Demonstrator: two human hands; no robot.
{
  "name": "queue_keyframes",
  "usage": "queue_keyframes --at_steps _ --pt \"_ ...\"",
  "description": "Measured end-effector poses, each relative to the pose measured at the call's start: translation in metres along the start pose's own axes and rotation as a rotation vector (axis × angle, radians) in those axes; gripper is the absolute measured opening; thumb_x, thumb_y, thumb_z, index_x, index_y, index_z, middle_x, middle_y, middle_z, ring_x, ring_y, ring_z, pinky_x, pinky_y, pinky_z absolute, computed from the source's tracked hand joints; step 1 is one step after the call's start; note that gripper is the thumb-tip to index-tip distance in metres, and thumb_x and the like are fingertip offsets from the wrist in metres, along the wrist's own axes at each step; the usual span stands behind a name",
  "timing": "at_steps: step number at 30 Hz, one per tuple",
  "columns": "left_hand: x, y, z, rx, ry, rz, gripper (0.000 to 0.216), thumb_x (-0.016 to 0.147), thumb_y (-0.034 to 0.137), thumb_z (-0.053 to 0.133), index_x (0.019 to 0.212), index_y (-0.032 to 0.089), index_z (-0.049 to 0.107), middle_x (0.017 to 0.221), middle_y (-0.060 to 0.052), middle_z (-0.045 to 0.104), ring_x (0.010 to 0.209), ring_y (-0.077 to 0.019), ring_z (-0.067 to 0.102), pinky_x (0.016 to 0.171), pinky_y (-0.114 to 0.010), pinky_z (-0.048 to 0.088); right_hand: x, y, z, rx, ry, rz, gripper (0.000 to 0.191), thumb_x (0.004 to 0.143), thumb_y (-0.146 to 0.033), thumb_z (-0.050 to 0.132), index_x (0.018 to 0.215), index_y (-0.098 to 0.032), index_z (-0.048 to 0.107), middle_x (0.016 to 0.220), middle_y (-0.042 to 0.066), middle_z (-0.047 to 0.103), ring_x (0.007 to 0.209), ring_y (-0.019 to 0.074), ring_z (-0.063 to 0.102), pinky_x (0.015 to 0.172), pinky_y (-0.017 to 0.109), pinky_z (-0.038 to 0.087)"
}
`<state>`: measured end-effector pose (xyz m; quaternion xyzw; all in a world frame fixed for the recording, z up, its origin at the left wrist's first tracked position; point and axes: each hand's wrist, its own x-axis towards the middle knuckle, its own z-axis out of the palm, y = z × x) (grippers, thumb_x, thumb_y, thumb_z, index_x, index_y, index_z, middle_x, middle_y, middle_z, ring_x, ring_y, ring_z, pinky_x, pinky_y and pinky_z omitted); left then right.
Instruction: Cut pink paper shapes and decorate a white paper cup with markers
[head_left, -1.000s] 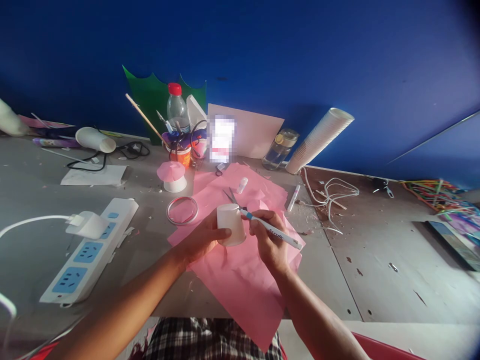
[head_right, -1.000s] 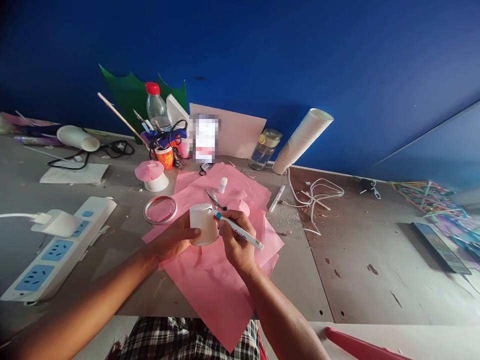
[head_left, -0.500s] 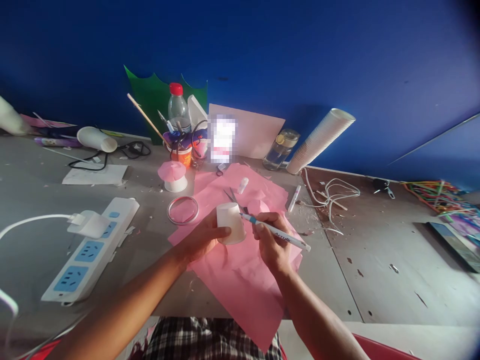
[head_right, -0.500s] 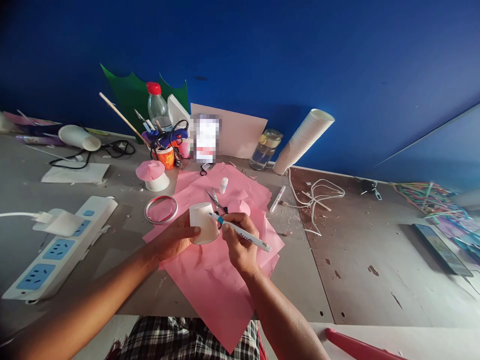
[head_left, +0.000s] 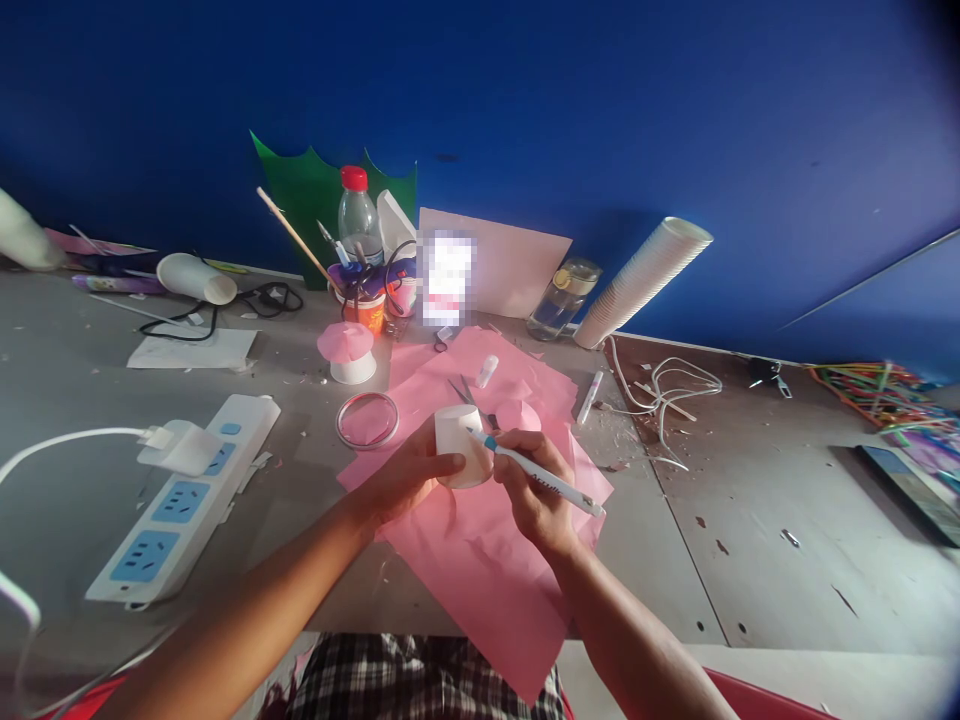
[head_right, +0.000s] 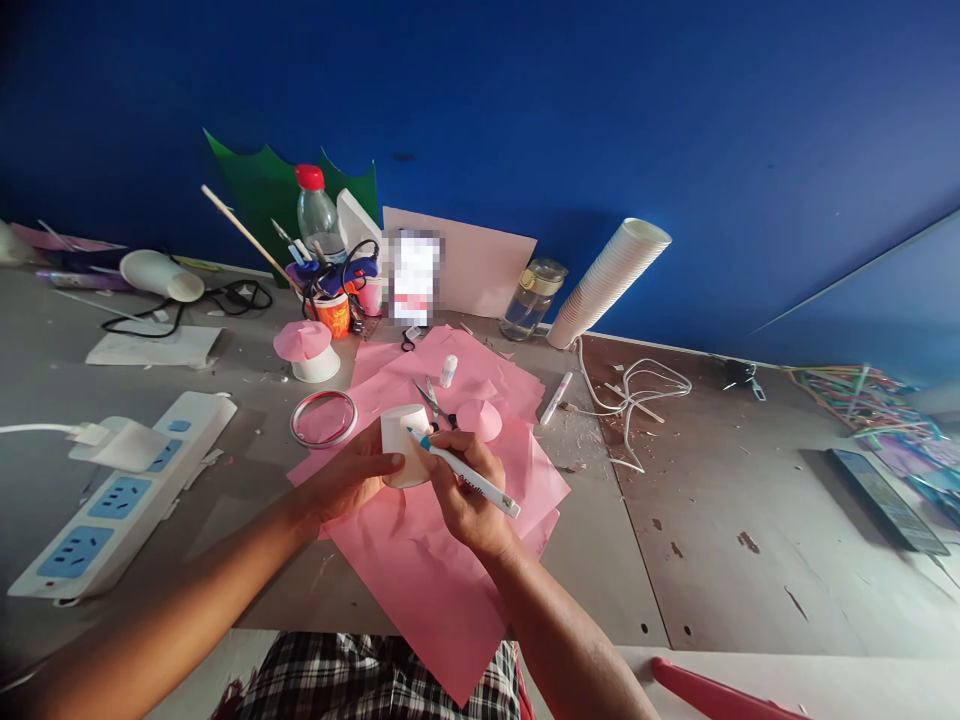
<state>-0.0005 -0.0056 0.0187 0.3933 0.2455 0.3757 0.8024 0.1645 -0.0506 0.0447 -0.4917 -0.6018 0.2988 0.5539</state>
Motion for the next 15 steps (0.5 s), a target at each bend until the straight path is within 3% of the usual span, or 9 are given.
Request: queue_keyframes --at_steps 15 --pt "0.0 0.0012 0.0014 -0.005 0.016 -0.023 0.049 0.072 0.022 0.073 0.117 0.021 0.055 0.109 -0.009 0.063 0.102 -0.026 0.057 0.085 -0.039 0.042 -0.0003 0.0 -0.0004 -0.046 -0.007 -0.006 0.006 0.083 -0.026 0.057 0.088 -0.024 0.059 0.081 0.002 0.068 0.06 0.0133 0.059 0.051 0.026 0.047"
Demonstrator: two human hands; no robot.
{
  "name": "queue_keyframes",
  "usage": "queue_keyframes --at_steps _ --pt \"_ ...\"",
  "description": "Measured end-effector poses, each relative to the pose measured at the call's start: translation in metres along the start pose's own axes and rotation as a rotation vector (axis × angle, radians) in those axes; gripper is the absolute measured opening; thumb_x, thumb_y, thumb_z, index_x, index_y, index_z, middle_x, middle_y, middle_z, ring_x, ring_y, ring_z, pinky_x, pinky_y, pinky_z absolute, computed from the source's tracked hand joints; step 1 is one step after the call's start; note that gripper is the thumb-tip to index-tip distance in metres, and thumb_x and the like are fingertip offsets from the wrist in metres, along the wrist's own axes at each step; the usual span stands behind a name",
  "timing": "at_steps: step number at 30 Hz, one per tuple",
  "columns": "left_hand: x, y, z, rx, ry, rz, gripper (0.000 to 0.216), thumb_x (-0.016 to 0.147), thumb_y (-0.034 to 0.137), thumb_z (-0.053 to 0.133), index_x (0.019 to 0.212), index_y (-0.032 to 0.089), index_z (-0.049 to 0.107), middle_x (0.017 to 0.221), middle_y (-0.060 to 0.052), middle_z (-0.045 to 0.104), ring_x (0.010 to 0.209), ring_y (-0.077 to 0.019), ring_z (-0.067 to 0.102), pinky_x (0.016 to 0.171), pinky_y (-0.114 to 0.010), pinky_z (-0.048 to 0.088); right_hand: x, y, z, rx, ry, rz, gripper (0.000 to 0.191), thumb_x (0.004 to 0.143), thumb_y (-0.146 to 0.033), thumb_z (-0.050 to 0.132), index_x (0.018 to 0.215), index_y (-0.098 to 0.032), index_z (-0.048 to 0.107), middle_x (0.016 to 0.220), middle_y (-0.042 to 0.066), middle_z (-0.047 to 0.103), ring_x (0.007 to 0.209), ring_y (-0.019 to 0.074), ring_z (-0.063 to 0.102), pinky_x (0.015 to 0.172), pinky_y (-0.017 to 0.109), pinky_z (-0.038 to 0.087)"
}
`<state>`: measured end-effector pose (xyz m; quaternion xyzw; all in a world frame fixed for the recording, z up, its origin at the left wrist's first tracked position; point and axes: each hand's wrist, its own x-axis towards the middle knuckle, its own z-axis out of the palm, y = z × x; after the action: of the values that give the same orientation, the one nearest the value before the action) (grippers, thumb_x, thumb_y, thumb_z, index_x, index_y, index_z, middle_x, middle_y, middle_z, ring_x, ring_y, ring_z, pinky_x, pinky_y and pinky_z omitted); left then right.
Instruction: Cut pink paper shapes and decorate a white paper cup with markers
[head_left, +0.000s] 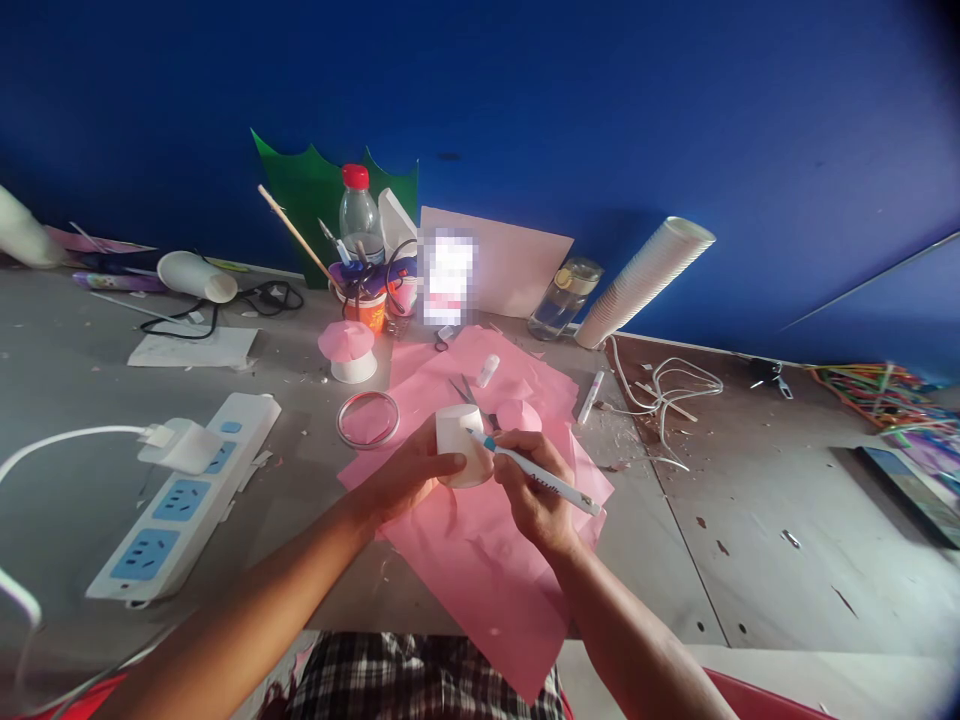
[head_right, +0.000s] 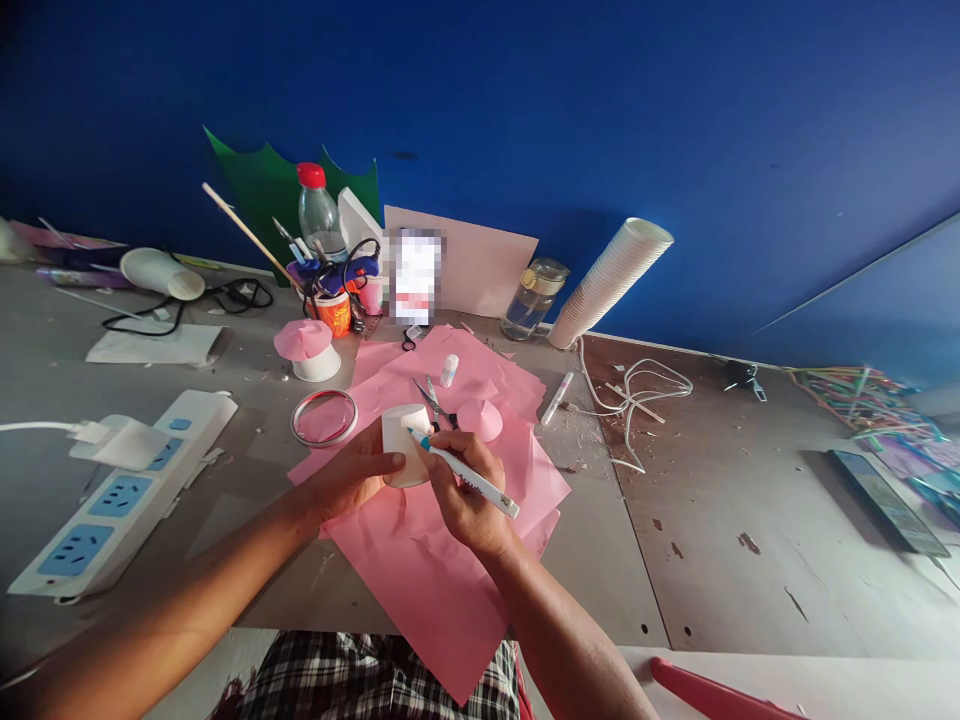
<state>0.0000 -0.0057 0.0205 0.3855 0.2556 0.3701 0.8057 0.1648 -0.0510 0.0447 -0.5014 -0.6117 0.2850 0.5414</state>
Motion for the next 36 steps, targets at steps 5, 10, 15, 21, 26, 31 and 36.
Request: queue_keyframes --at_steps 5,10,15,21,26,31,36 --pt "0.0 0.001 0.001 -0.009 -0.031 0.025 0.047 0.072 0.025 0.073 0.116 0.021 0.057 0.112 -0.009 0.062 0.104 -0.0266 0.057 0.085 -0.038 0.042 0.0 -0.002 0.0 0.035 -0.014 0.01 0.004 0.083 -0.025 0.056 0.086 -0.024 0.059 0.076 0.002 0.067 0.067 0.0159 0.062 0.056 0.029 0.05" --pt "0.0 0.0 -0.001 -0.01 -0.043 0.026 0.046 0.073 0.025 0.072 0.116 0.021 0.057 0.111 -0.009 0.063 0.104 -0.026 0.057 0.086 -0.038 0.042 0.001 0.001 0.0 0.063 0.007 0.027 0.005 0.082 -0.024 0.056 0.085 -0.024 0.059 0.072 0.001 0.065 0.07 0.0164 0.063 0.06 0.028 0.05" --pt "0.0 0.001 -0.001 -0.009 -0.05 0.027 0.047 0.075 0.023 0.07 0.12 0.022 0.054 0.11 -0.009 0.063 0.101 -0.0242 0.057 0.085 -0.037 0.043 0.003 0.001 0.0 0.1 0.05 0.082 0.006 0.08 -0.023 0.056 0.083 -0.021 0.061 0.06 -0.003 0.058 0.052 0.0109 0.05 0.047 0.023 0.041" --pt "0.001 0.0 -0.003 -0.001 -0.039 0.021 0.048 0.073 0.026 0.072 0.119 0.022 0.056 0.112 -0.009 0.063 0.103 -0.0251 0.056 0.083 -0.035 0.042 0.004 0.006 0.001 0.15 0.097 0.127 0.007 0.081 -0.025 0.056 0.081 -0.02 0.06 0.06 -0.002 0.056 0.051 0.0103 0.048 0.047 0.023 0.04" --pt "0.001 -0.002 -0.005 -0.019 -0.039 0.027 0.05 0.073 0.027 0.072 0.119 0.023 0.055 0.113 -0.009 0.063 0.103 -0.0249 0.056 0.081 -0.034 0.042 0.004 0.016 0.0 0.254 0.12 0.135 0.009 0.083 -0.028 0.058 0.083 -0.02 0.059 0.057 -0.004 0.053 0.051 0.0106 0.048 0.048 0.024 0.039" --pt "0.0 0.0 -0.005 -0.047 -0.037 0.037 0.047 0.076 0.028 0.069 0.12 0.022 0.055 0.108 -0.008 0.064 0.101 -0.0236 0.057 0.081 -0.033 0.042 0.01 0.016 0.0 0.423 0.152 0.067 0.015 0.087 -0.033 0.055 0.097 -0.022 0.06 0.06 -0.004 0.056 0.061 0.0134 0.057 0.071 0.035 0.051" --pt "0.001 0.007 0.001 -0.078 -0.102 0.074 0.047 0.08 0.024 0.063 0.125 0.02 0.054 0.12 -0.012 0.061 0.111 -0.0267 0.055 0.092 -0.039 0.04 0.01 0.015 0.003 0.443 0.084 0.042 0.025 0.092 -0.038 0.048 0.111 -0.024 0.057 0.067 0.0 0.062 0.081 0.0191 0.065 0.086 0.045 0.05"
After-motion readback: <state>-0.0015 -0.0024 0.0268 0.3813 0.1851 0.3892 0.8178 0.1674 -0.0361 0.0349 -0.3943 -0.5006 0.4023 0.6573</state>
